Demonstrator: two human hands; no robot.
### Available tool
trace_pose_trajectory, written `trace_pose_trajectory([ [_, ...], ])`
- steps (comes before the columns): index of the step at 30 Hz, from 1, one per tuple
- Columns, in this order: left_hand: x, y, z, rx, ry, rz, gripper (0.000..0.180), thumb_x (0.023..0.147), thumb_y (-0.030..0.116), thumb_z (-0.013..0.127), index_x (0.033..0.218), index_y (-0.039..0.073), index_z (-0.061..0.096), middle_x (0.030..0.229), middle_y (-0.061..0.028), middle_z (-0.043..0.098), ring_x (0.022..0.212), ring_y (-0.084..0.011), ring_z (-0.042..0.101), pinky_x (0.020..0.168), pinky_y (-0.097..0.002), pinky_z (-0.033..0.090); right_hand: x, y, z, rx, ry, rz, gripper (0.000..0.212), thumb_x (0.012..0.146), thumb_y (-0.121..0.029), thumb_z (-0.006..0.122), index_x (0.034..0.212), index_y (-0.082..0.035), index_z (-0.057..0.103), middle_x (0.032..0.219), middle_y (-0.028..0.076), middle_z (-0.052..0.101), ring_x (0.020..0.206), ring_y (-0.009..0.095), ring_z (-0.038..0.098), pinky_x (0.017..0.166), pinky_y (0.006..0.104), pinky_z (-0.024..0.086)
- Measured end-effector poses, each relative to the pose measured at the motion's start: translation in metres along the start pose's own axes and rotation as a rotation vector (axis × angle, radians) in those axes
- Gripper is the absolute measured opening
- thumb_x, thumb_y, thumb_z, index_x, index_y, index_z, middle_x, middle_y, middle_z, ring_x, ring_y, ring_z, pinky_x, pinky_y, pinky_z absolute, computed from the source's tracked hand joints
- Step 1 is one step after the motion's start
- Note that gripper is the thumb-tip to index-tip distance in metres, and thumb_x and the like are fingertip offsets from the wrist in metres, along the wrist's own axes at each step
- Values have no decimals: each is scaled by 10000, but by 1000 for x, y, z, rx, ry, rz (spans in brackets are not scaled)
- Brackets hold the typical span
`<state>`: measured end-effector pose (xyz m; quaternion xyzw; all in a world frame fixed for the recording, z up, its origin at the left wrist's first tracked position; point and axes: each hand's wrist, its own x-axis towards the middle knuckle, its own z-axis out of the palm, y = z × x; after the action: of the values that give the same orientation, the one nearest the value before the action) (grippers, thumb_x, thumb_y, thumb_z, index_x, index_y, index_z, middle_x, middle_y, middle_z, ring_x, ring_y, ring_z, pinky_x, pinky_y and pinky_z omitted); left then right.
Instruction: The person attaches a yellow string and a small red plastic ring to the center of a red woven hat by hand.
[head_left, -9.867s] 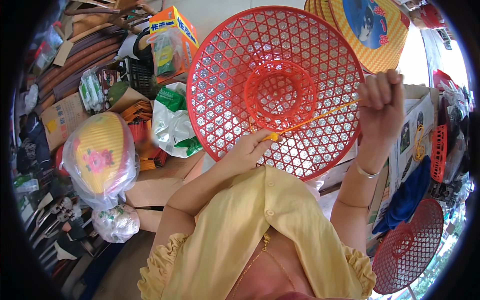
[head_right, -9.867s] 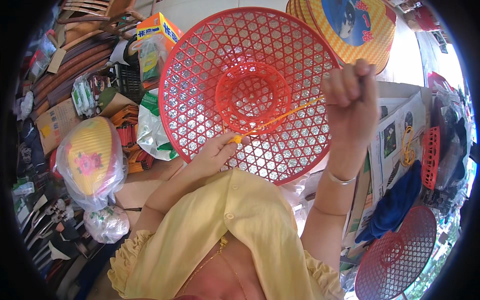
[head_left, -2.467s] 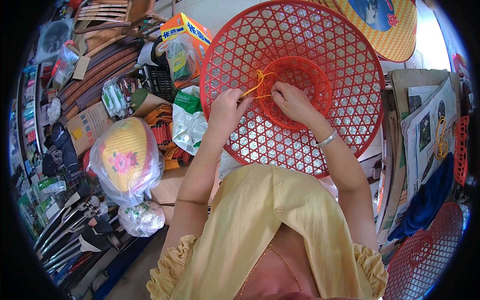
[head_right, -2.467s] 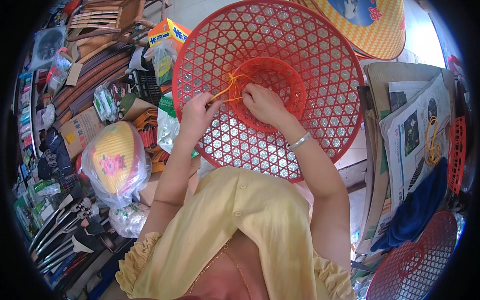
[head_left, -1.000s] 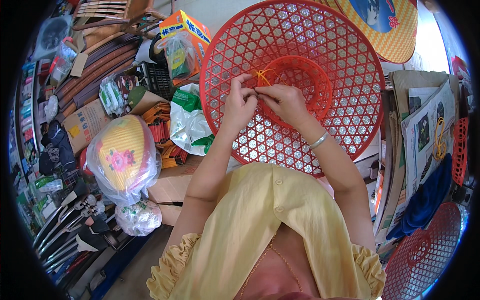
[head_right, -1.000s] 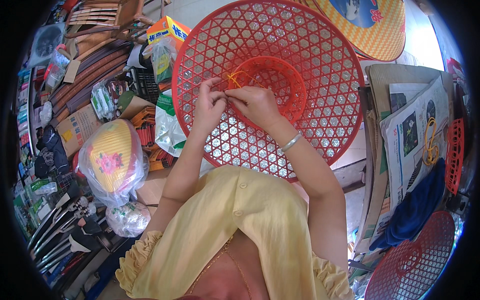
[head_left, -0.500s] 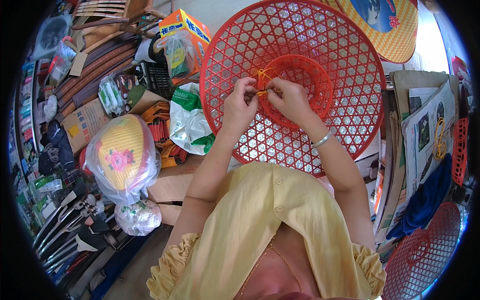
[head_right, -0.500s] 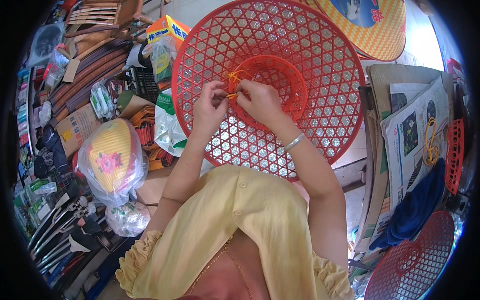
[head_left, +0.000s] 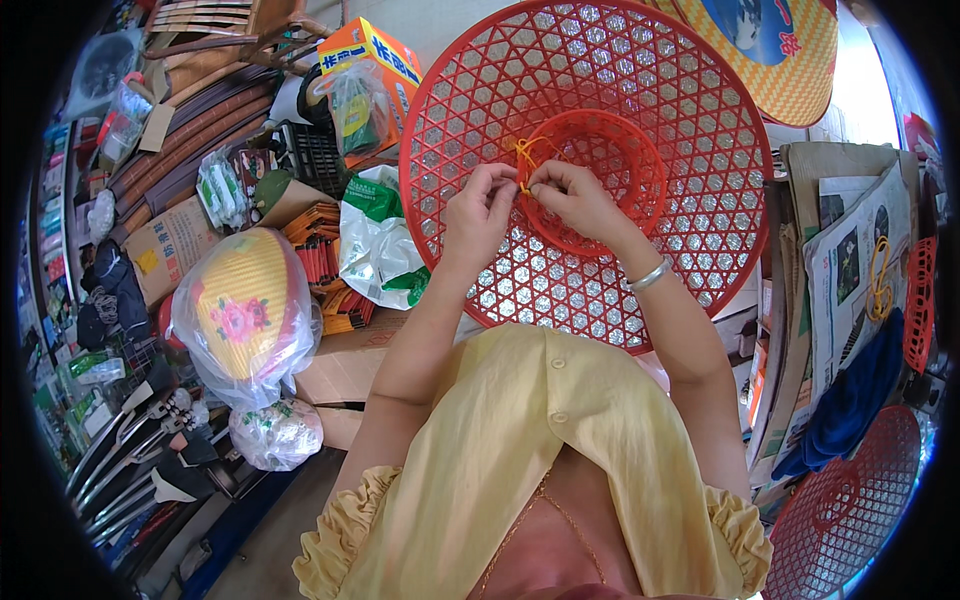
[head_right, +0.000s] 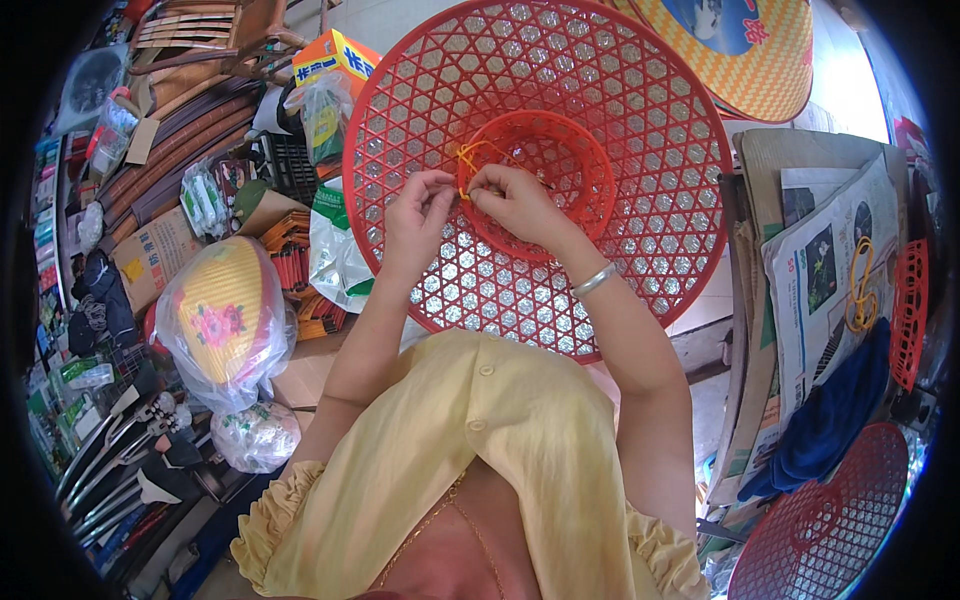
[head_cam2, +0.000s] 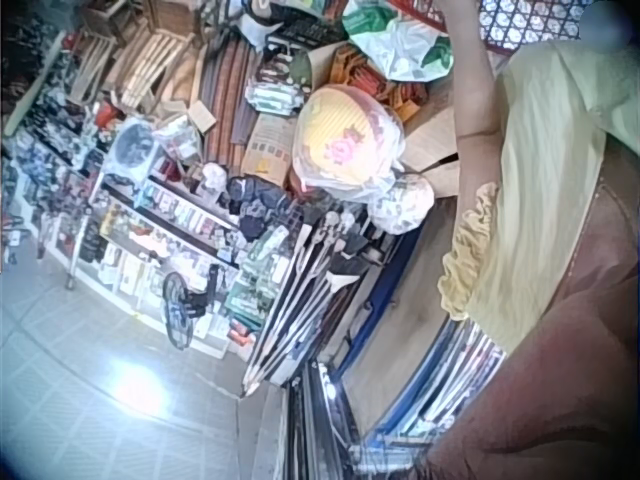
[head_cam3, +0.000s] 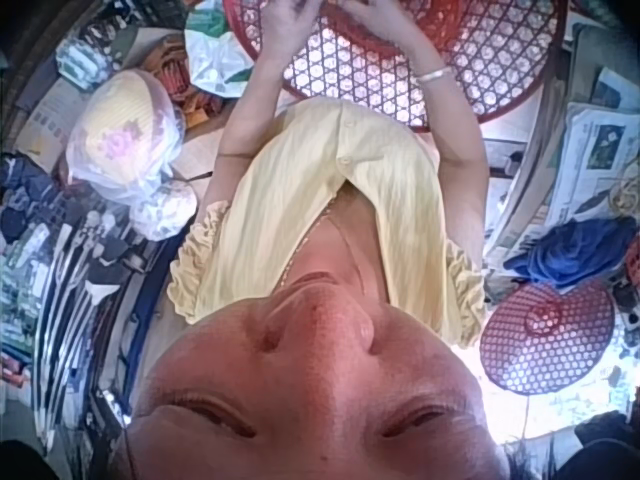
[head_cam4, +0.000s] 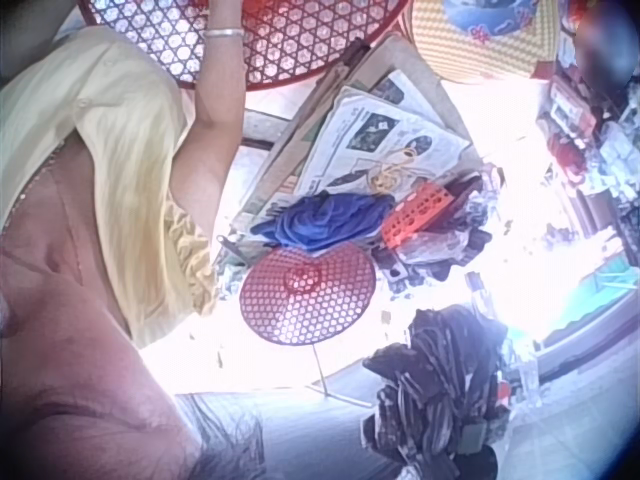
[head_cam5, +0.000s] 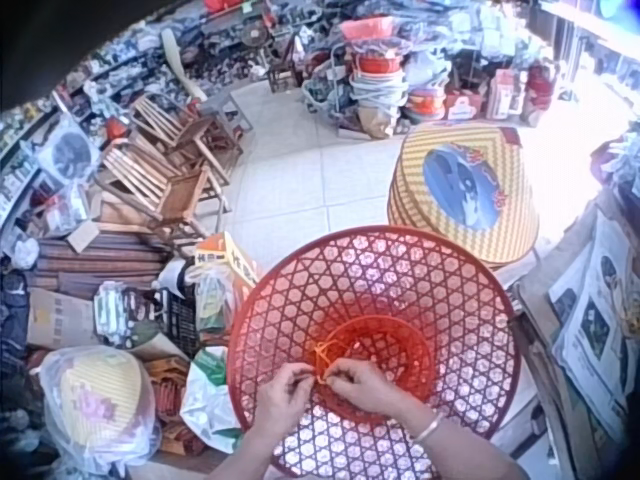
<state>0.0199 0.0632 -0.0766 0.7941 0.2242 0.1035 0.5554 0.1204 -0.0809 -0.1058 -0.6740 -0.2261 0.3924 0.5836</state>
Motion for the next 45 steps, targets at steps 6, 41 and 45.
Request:
trace_pose_trajectory([
  [6,-3,12,-7,72,-96,-23,271,838,-14,648,1093,43,576,900,-71,667,804,-112,653,682,-248,529,-9,-16,-10,-271,14,-29,127,902,-136,589,955,-23,615,753,59,614,659,142,549,606,297,431],
  [41,104,69,108,568,-685,871,271,798,102,653,1068,111,674,1010,-79,661,1010,-275,592,900,-404,471,-154,-130,-90,13,-10,17,211,880,-158,670,965,30,625,813,26,624,758,100,577,682,253,462],
  [45,115,71,119,650,-891,820,185,816,182,661,991,145,707,952,-61,671,963,-272,610,859,-396,490,-177,-148,-91,220,245,-293,230,912,-202,627,785,-20,562,651,22,547,603,95,510,559,257,398],
])
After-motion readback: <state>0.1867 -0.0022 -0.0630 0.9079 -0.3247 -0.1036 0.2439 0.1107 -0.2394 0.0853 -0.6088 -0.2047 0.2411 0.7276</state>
